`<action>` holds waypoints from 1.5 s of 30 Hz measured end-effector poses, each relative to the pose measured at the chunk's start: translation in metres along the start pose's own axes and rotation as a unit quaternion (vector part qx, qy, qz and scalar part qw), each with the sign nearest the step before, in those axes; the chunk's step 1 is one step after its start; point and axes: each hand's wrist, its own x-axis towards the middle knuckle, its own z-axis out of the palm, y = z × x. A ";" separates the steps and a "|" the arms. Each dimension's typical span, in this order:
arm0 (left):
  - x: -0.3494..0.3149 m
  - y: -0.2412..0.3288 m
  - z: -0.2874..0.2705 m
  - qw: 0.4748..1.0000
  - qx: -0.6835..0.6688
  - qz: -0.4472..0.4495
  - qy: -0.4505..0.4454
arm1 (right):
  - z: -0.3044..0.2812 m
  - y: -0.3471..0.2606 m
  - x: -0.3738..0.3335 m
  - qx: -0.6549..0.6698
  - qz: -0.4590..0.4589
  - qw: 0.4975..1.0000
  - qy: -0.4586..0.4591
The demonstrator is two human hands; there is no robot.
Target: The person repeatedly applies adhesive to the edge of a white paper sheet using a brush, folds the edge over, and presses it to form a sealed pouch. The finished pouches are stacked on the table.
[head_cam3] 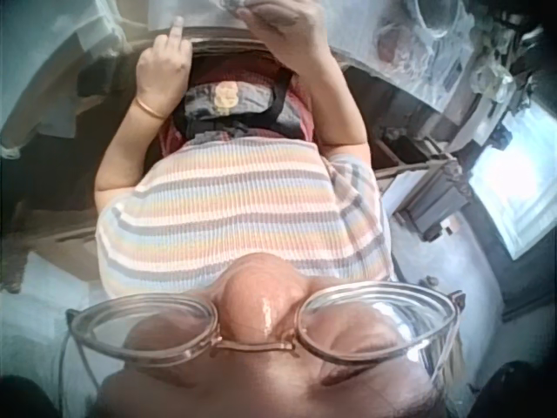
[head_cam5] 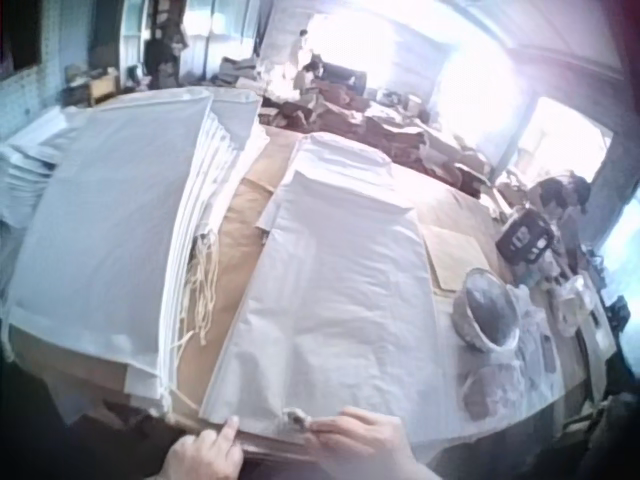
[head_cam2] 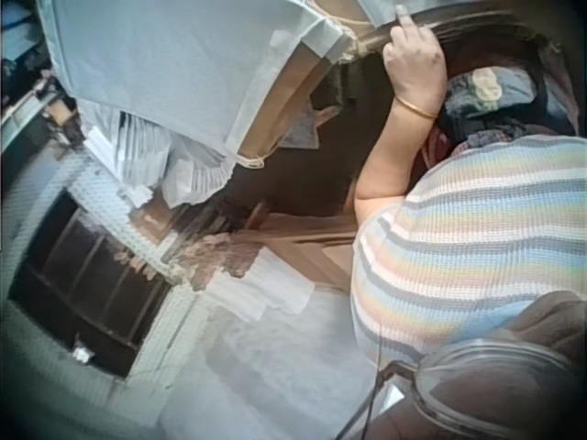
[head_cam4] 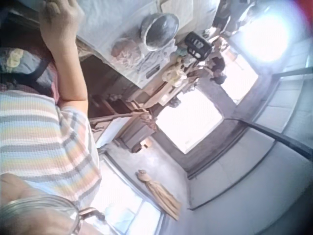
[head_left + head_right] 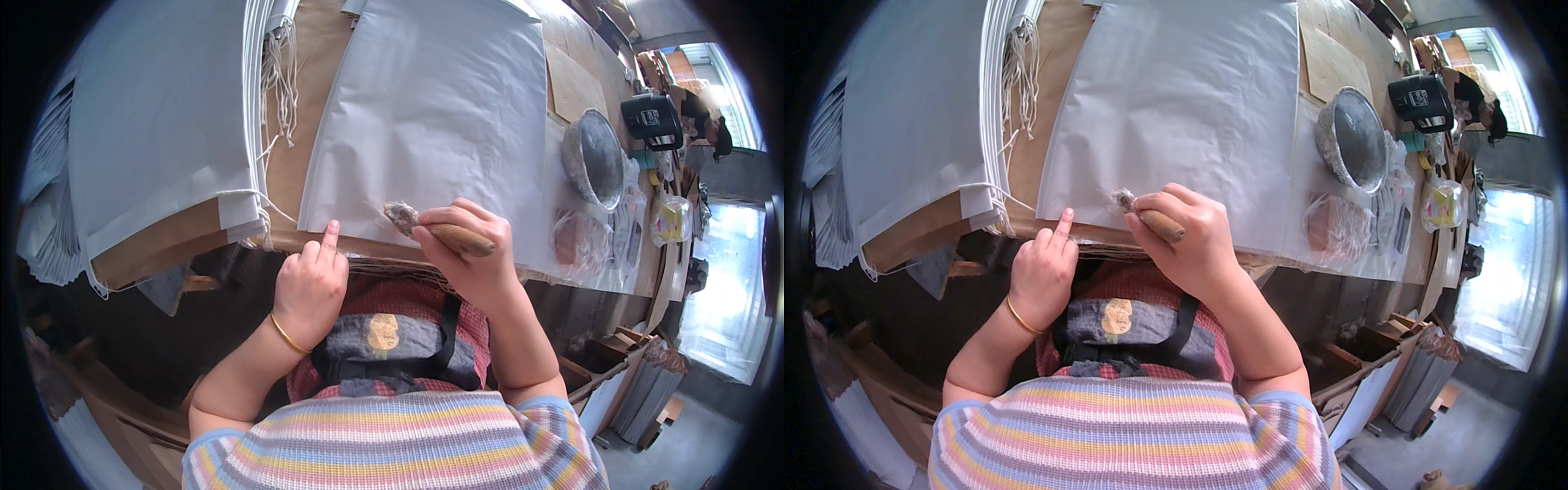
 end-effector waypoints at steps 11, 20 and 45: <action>0.002 0.004 -0.001 0.999 0.002 -0.010 -0.038 | -0.027 0.025 -0.025 0.038 0.189 0.976 0.098; 0.005 0.006 -0.003 0.997 -0.015 -0.013 -0.069 | -0.083 0.070 -0.068 -0.184 0.194 0.953 0.145; 0.002 0.049 -0.119 0.852 -0.514 -0.081 0.059 | -0.032 0.043 -0.158 0.158 -0.022 0.978 -0.137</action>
